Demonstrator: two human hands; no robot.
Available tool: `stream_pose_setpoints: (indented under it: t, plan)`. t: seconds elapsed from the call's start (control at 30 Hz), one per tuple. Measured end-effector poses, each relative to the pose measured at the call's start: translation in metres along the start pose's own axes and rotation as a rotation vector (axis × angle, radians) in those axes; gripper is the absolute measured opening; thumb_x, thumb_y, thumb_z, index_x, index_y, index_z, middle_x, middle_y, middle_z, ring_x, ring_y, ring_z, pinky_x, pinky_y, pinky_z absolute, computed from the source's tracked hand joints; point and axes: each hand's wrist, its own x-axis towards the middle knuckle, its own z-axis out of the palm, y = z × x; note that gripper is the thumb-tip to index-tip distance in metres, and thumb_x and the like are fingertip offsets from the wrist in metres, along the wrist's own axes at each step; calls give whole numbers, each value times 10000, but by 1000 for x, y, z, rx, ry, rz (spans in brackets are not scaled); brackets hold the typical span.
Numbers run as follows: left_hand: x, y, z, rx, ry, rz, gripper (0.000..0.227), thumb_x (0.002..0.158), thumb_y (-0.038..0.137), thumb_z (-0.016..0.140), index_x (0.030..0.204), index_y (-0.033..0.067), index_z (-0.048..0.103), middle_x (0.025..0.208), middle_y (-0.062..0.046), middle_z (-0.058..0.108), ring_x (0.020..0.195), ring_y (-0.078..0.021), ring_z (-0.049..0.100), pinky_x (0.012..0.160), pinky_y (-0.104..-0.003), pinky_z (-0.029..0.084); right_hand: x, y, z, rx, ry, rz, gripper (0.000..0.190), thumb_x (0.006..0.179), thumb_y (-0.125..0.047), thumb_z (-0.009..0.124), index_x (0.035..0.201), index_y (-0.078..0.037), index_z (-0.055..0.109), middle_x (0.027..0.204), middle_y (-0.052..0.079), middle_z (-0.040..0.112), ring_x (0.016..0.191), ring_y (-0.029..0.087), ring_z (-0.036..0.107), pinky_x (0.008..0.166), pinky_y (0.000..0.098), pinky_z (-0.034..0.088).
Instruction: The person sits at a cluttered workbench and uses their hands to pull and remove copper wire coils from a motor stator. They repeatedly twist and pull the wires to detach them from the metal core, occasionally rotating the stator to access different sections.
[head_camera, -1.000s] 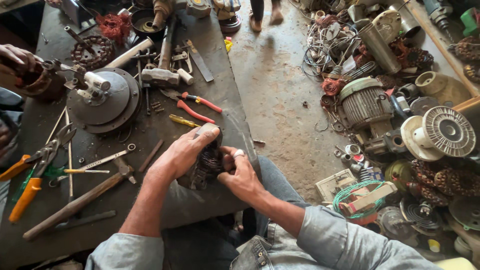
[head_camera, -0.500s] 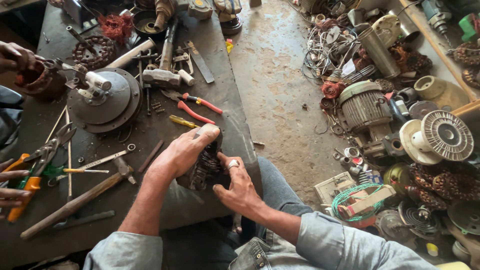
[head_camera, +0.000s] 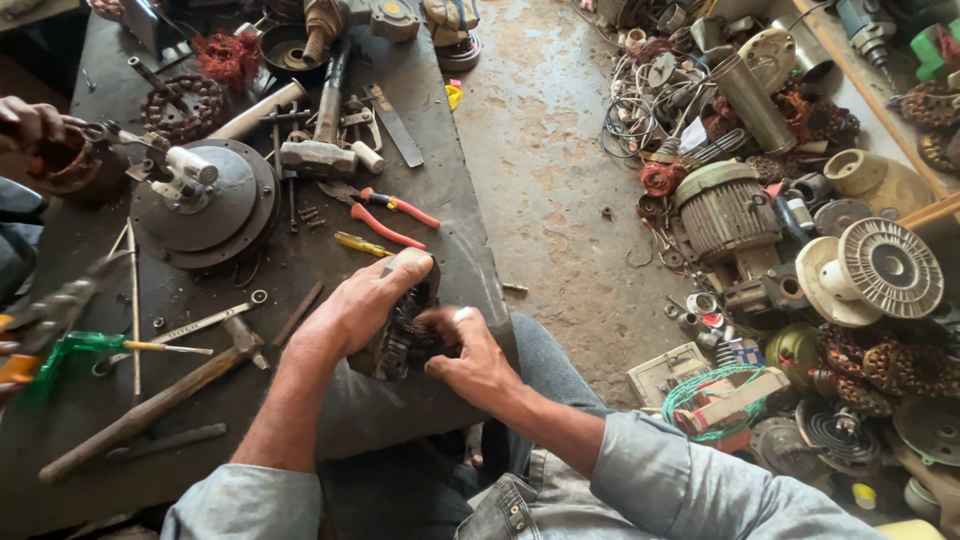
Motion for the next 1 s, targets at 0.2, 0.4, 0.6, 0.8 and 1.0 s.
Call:
stream_pose_setpoints:
  t: [0.2, 0.4, 0.6, 0.8, 1.0]
  plan:
    - [0, -2, 2, -46, 2, -83, 602, 917, 542, 491, 1327, 118, 611, 1317, -101, 702, 1246, -241, 641, 1039, -342, 445, -15, 0, 15, -78, 95, -70, 839, 712, -195, 732, 1481, -52, 427, 1293, 161, 495, 1276, 304, 514, 1127, 388, 402]
    - [3, -10, 2, 6, 11, 7, 620, 931, 553, 468, 1345, 115, 614, 1366, -100, 670, 1276, -246, 609, 1046, -345, 436, -17, -13, 9, -185, -3, 58, 785, 702, -215, 708, 1463, -163, 521, 1282, 133, 483, 1227, 311, 549, 1035, 376, 471]
    - [1, -2, 1, 28, -3, -70, 617, 926, 552, 462, 1355, 130, 602, 1375, -106, 664, 1285, -273, 609, 1047, -358, 439, -5, -21, 3, -195, -67, 11, 755, 698, -178, 707, 1438, -150, 559, 1269, 155, 491, 1267, 326, 523, 1117, 386, 410]
    - [9, -27, 4, 273, 26, 215, 551, 963, 460, 411, 1387, 168, 608, 1465, -123, 560, 1326, -330, 512, 1049, -383, 401, -5, -11, -9, -179, -49, -35, 716, 717, -144, 693, 1423, -121, 577, 1188, 124, 556, 1045, 255, 612, 959, 347, 539]
    - [8, -22, 5, 176, 4, 141, 505, 976, 452, 423, 1335, 150, 609, 1408, -98, 621, 1297, -300, 570, 1036, -364, 450, 2, 6, -6, 2, 3, 149, 835, 694, -139, 760, 1481, -118, 481, 1162, 66, 561, 935, 182, 609, 817, 324, 560]
